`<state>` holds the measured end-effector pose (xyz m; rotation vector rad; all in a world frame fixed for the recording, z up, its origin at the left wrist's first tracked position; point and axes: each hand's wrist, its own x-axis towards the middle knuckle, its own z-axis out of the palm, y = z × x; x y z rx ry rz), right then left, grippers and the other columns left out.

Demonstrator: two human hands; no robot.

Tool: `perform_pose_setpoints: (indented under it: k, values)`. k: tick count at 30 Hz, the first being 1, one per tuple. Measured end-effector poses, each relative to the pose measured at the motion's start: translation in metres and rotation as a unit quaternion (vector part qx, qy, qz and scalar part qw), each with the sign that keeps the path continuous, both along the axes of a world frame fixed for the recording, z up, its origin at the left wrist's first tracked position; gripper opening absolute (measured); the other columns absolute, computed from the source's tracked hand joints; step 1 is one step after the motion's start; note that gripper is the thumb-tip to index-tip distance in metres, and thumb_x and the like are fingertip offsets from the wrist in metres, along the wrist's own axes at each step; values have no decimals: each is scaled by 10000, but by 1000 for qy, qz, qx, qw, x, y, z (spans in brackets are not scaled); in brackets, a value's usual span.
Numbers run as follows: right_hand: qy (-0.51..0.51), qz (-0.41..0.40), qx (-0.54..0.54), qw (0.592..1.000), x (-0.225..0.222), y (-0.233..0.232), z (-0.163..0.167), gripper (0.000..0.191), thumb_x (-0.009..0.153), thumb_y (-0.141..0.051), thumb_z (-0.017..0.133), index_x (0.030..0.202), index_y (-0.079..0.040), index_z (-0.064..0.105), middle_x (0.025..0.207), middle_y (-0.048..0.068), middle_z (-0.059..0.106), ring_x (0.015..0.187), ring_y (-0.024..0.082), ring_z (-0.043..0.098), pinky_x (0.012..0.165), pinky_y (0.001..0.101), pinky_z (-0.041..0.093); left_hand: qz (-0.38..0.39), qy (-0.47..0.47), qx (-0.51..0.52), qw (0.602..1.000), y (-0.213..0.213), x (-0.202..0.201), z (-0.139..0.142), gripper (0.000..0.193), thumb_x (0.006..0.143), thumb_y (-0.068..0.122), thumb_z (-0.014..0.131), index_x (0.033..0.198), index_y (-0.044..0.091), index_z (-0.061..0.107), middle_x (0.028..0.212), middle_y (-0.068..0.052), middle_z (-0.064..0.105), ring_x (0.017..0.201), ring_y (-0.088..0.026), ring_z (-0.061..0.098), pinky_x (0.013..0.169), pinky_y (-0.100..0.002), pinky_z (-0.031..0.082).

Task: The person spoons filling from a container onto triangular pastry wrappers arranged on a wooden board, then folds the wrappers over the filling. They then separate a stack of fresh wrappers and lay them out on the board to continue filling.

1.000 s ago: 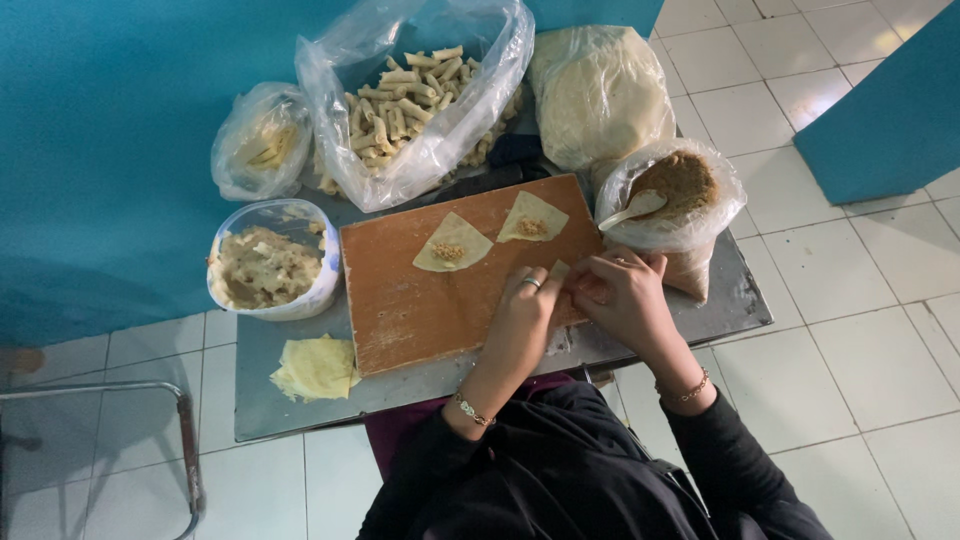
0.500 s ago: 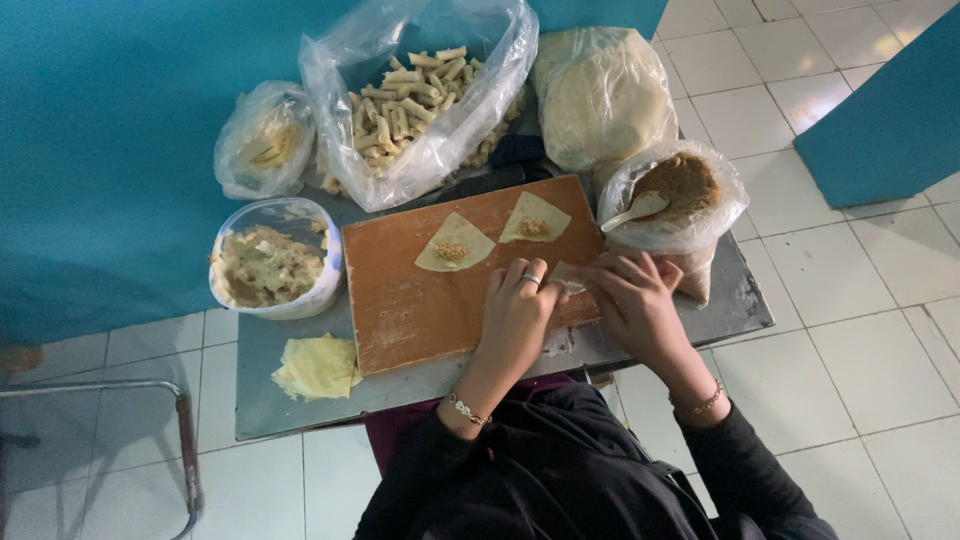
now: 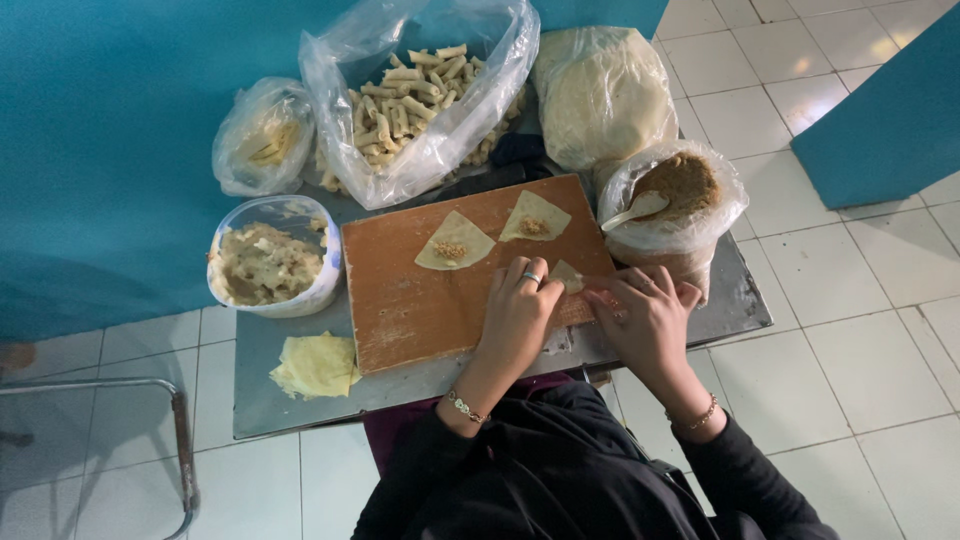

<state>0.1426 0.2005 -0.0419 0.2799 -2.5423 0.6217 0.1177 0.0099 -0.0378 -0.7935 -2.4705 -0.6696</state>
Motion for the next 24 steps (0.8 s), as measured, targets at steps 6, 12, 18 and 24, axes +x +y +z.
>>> perform_pose_setpoints:
  k: [6,12,18,24]
  values:
    - [-5,25,-37,999,-7,-2,-7,186,822,-268,790,995,-206,812,1064,-32,703,1128,225,568,945,402,324,0,-7,11,1000,1,0,-1,130,832,55,645,940,31,712,1085,-119,615,1073,-288,574,908,-412,452]
    - [12,20,-47,999,-19,-2,-18,156,789,-220,810,940,-181,814,1102,-21,662,1168,274,511,975,408,350,3,-8,1,1000,0,-1,-7,197,815,32,632,987,26,728,1194,-168,634,1132,-317,576,948,-425,461]
    - [36,-20,-57,998,-29,-11,-27,173,716,-254,850,842,-157,782,1096,-6,618,1151,291,473,990,433,365,5,3,0,1000,0,-2,-10,209,803,14,620,982,15,728,1231,-195,637,1144,-337,570,952,-437,466]
    - [10,-38,-47,998,-24,-12,-22,236,707,-322,853,898,-193,800,1179,60,547,1177,316,433,988,457,357,2,5,19,1000,1,-2,-10,172,857,52,625,990,18,729,1207,-185,638,1131,-333,565,926,-439,457]
